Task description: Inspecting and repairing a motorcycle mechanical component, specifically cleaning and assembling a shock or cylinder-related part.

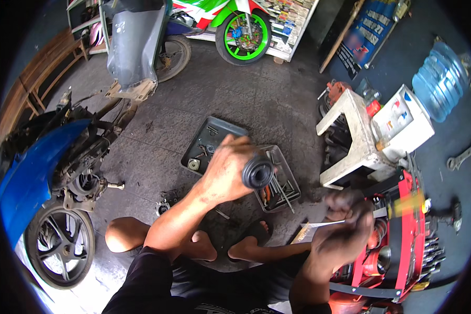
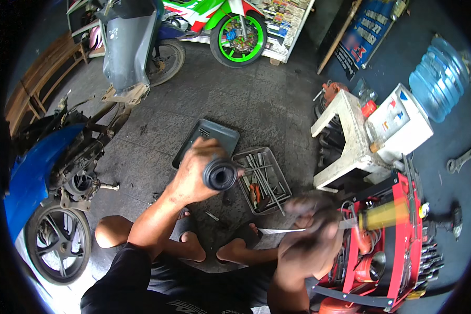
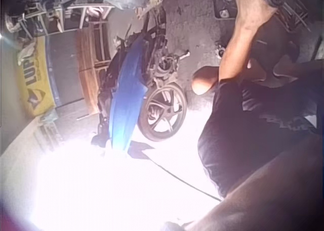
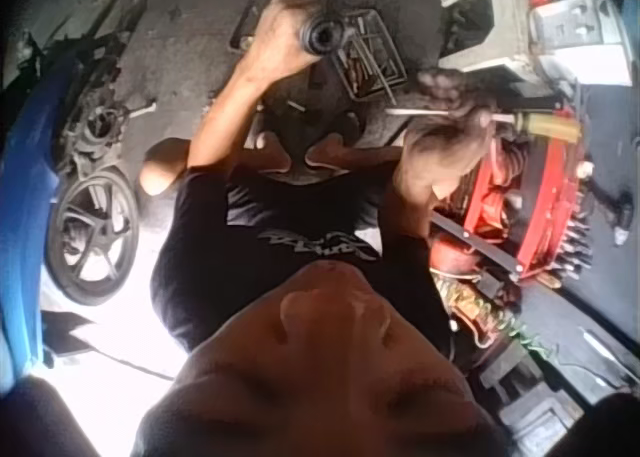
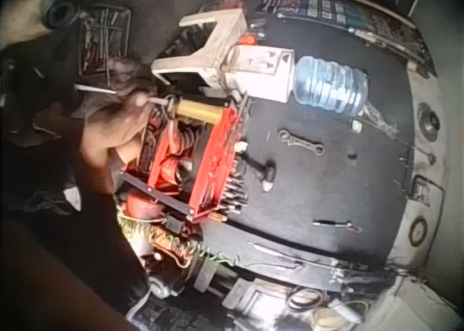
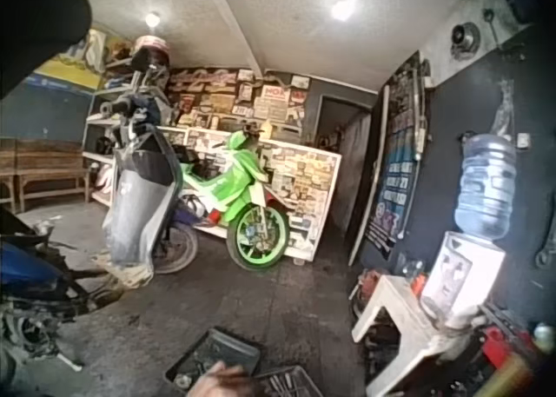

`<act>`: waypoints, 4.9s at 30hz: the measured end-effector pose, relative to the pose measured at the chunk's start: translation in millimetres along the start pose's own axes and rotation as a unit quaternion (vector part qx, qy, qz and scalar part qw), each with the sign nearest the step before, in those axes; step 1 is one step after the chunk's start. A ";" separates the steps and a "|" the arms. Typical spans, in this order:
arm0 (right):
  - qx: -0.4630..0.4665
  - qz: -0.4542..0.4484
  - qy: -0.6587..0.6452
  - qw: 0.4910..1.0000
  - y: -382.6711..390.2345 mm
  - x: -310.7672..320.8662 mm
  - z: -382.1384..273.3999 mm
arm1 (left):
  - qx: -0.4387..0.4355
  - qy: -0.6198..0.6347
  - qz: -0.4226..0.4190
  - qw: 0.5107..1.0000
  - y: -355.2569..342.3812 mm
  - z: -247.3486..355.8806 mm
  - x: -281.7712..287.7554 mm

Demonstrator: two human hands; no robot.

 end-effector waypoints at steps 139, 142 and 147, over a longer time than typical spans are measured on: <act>-0.352 -0.115 0.188 0.910 108.5 -0.9 121.3 | 0.374 0.813 0.288 0.341 122.4 -76.7 -107.9; -0.312 -0.262 0.263 0.875 118.0 -39.2 130.2 | 0.429 0.789 0.289 0.331 132.4 -80.6 -120.5; -0.212 -0.325 0.267 0.882 122.1 -54.8 131.5 | 0.437 0.766 0.312 0.353 143.1 -90.4 -124.4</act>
Point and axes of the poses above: each hand's wrist, its own y-axis away from the middle knuckle, its own x-axis out of the back of the hand, z = x × y, the point moved 10 cm from there along -y, towards the middle knuckle, and after that the axes turned 11 degrees about -y, right-handed, at the moved point
